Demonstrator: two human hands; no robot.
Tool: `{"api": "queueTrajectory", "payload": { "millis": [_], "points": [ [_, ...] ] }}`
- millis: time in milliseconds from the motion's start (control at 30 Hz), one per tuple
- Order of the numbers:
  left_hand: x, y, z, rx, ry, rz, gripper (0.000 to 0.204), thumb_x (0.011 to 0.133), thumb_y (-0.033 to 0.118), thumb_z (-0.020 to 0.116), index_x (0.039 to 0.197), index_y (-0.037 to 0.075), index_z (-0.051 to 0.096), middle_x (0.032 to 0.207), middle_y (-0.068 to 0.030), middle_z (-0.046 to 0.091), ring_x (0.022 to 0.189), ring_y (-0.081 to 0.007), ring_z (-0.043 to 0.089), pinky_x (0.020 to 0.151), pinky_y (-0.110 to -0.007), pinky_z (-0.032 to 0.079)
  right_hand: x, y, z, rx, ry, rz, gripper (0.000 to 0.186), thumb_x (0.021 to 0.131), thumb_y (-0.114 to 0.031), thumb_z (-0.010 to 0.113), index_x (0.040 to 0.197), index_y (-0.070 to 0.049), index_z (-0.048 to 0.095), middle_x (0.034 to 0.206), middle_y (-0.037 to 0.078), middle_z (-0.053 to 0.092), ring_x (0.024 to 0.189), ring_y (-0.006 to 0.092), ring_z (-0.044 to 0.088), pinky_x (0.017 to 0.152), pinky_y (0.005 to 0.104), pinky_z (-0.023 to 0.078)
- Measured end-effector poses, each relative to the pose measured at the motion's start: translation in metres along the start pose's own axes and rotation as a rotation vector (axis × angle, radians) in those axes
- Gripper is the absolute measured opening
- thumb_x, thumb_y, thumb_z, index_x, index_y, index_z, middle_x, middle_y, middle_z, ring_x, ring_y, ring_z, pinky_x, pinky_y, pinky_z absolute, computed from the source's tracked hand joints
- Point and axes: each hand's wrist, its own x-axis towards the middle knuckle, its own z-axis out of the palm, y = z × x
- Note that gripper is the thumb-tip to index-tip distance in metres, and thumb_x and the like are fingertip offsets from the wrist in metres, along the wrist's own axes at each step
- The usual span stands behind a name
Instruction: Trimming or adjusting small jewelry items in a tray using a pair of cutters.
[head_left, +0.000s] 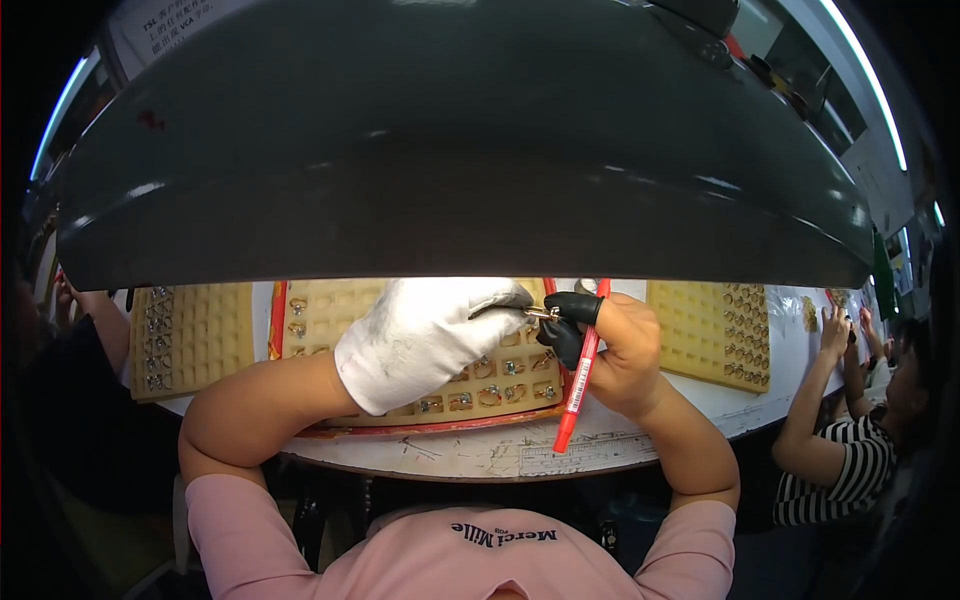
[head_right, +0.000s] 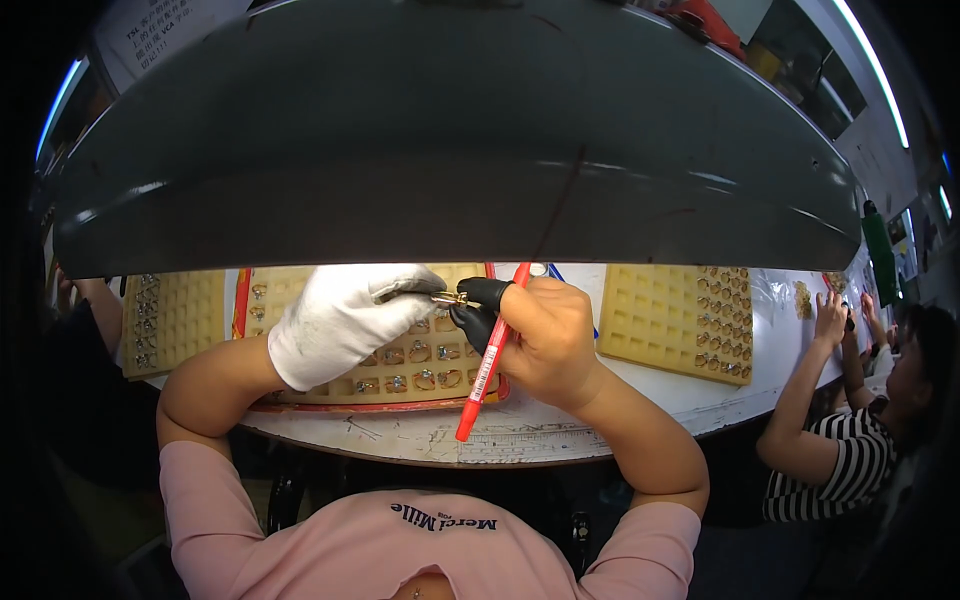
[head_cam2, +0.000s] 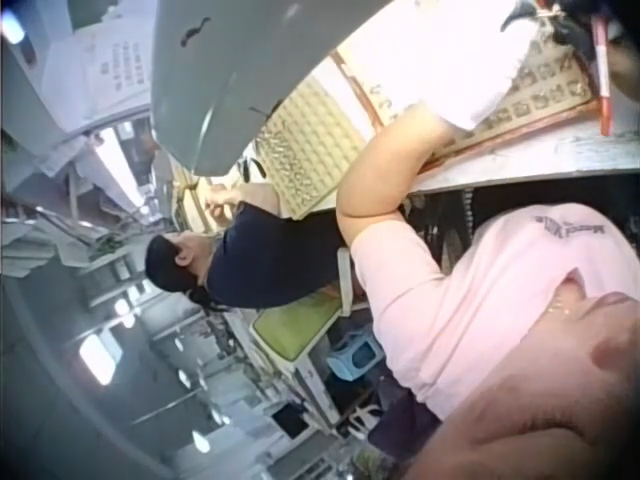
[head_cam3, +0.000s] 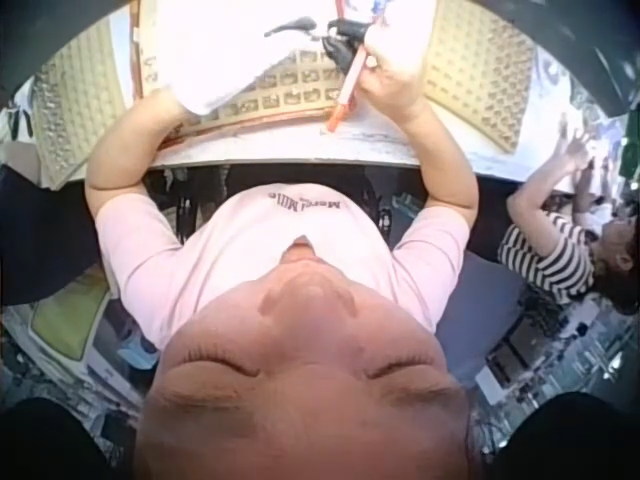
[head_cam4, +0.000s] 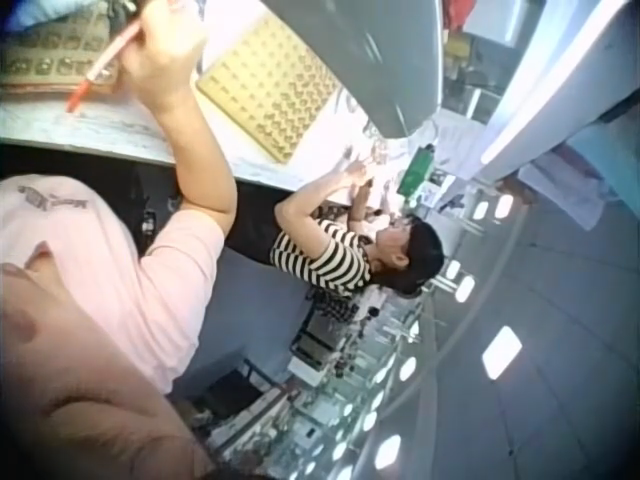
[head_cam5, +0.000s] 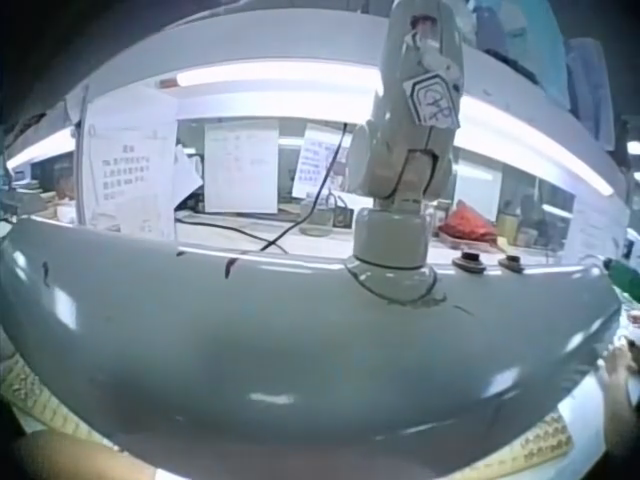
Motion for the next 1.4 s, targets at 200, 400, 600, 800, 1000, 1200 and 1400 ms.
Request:
{"api": "queueTrajectory", "payload": {
  "millis": [200, 400, 600, 800, 1000, 1200, 1400],
  "points": [
    [0.005, 0.008, -0.003, -0.250, -0.014, -0.171, 0.016, 0.083, 0.006, 0.063, 0.098, 0.001, 0.066, 0.082, -0.0138, 0.066, 0.071, -0.0263, 0.066, 0.065, -0.031, 0.052, 0.000, 0.000, 0.000, 0.058, 0.001, 0.038, 0.017, 0.072, -0.005, 0.074, 0.084, 0.000, 0.063, 0.056, 0.007, 0.056, 0.049, 0.0224, 0.053, 0.046, 0.0333, 0.038],
    [0.000, -0.001, 0.002, -0.012, 0.079, 0.007, 0.018, 0.080, 0.004, 0.064, 0.097, 0.001, 0.066, 0.083, -0.0153, 0.067, 0.072, -0.0273, 0.066, 0.065, -0.032, 0.053, 0.001, -0.001, 0.001, 0.024, -0.002, 0.037, 0.018, 0.073, -0.008, 0.075, 0.085, 0.000, 0.064, 0.057, 0.009, 0.057, 0.050, 0.0227, 0.055, 0.047, 0.0331, 0.040],
    [0.000, 0.003, -0.002, 0.025, 0.109, 0.047, 0.015, 0.077, 0.004, 0.067, 0.092, 0.003, 0.067, 0.080, -0.0131, 0.065, 0.068, -0.0274, 0.064, 0.060, -0.033, 0.052, -0.003, 0.005, 0.005, 0.024, -0.003, 0.019, 0.018, 0.072, -0.007, 0.075, 0.084, 0.000, 0.064, 0.051, 0.007, 0.051, 0.044, 0.0214, 0.050, 0.045, 0.0330, 0.036],
    [0.005, 0.006, 0.002, 0.020, 0.105, -0.002, 0.010, 0.073, 0.002, 0.065, 0.084, 0.002, 0.066, 0.076, -0.0131, 0.063, 0.065, -0.0302, 0.062, 0.059, -0.036, 0.049, -0.004, 0.006, 0.008, 0.025, 0.009, 0.025, 0.030, 0.068, -0.005, 0.072, 0.097, -0.001, 0.067, 0.053, 0.008, 0.054, 0.045, 0.0231, 0.053, 0.045, 0.0330, 0.039],
    [0.011, 0.007, 0.007, 0.029, 0.089, -0.010, 0.012, 0.079, 0.013, 0.067, 0.088, 0.004, 0.065, 0.081, -0.0115, 0.063, 0.069, -0.0285, 0.063, 0.061, -0.034, 0.051, 0.002, 0.007, -0.010, -0.132, 0.006, 0.056, 0.019, 0.069, -0.009, 0.069, 0.088, -0.009, 0.065, 0.053, 0.007, 0.052, 0.049, 0.0262, 0.053, 0.049, 0.0368, 0.041],
    [0.004, 0.003, 0.005, 0.039, 0.141, -0.028, 0.016, 0.079, 0.012, 0.070, 0.090, 0.001, 0.065, 0.083, -0.0130, 0.065, 0.069, -0.0255, 0.065, 0.061, -0.032, 0.053, -0.012, 0.046, -0.087, -0.746, -0.066, 0.403, 0.009, 0.072, -0.010, 0.064, 0.076, -0.008, 0.057, 0.059, 0.014, 0.058, 0.061, 0.0362, 0.060, 0.054, 0.0468, 0.044],
    [0.017, 0.016, -0.013, -0.057, 0.201, -0.247, 0.018, 0.083, 0.011, 0.066, 0.096, -0.001, 0.067, 0.089, -0.0137, 0.067, 0.073, -0.0237, 0.065, 0.066, -0.032, 0.052, -0.054, 0.089, -0.168, -1.084, -0.283, 0.629, 0.008, 0.073, -0.009, 0.063, 0.079, -0.006, 0.060, 0.067, 0.017, 0.062, 0.070, 0.0362, 0.062, 0.067, 0.0461, 0.048]
  ]
}}
